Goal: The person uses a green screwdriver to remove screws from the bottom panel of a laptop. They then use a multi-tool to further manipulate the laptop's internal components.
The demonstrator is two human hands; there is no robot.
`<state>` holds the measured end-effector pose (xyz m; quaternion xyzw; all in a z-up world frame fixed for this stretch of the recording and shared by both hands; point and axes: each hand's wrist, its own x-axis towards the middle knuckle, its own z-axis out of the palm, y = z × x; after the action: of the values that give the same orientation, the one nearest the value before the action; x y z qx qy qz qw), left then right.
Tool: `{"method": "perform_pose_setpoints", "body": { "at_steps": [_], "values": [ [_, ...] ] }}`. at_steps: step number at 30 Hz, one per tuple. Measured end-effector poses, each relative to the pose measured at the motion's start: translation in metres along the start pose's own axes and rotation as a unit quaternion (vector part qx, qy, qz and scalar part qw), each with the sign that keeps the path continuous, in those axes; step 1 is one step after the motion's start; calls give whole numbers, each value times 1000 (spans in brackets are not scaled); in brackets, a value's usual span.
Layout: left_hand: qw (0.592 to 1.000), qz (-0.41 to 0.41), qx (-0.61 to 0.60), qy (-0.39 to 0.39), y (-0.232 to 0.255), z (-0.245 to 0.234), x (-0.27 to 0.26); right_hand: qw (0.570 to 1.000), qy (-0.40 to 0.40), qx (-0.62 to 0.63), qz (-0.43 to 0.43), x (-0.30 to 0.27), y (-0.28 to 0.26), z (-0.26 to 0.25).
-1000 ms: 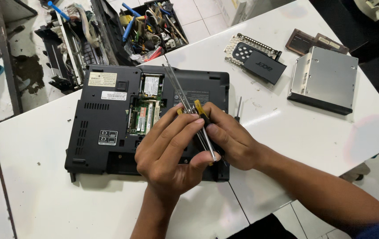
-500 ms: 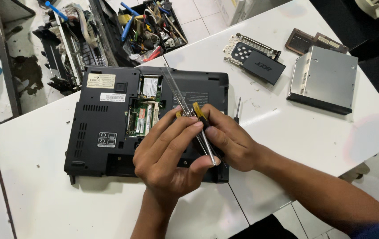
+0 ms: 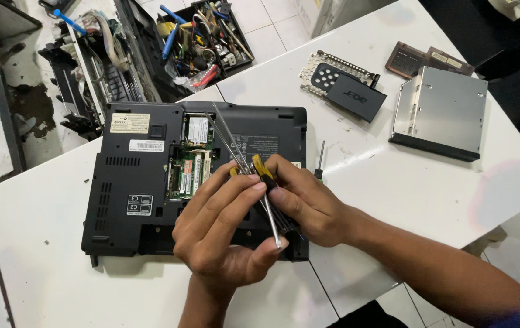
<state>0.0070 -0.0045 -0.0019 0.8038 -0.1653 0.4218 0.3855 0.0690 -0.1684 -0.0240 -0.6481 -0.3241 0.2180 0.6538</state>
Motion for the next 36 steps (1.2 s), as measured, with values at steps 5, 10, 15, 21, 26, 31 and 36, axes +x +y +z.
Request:
{"method": "perform_pose_setpoints", "body": {
  "at_steps": [5, 10, 15, 21, 26, 31, 36],
  "values": [
    [1000, -13, -14, 4, -1, 1, 1, 1000, -1, -6, -8, 1, -2, -1],
    [997, -65, -44, 6, 0, -1, 3, 1000, -7, -3, -2, 3, -2, -2],
    [992, -116, -38, 14, 2, -1, 0, 998, -22, -66, -2, 1, 2, -3],
    [993, -111, -48, 9, 0, 0, 1, 996, -27, -82, 7, 2, 0, -5],
    [993, -108, -50, 8, -3, 0, 0, 998, -23, -66, 8, 2, -1, -4],
    [996, -73, -47, -14, -5, 0, 1, 999, -25, -32, 21, 4, -7, -6],
    [999, -27, -2, -31, -1, -2, 6, 999, -5, -41, 11, 6, -12, -6]
  ]
}}
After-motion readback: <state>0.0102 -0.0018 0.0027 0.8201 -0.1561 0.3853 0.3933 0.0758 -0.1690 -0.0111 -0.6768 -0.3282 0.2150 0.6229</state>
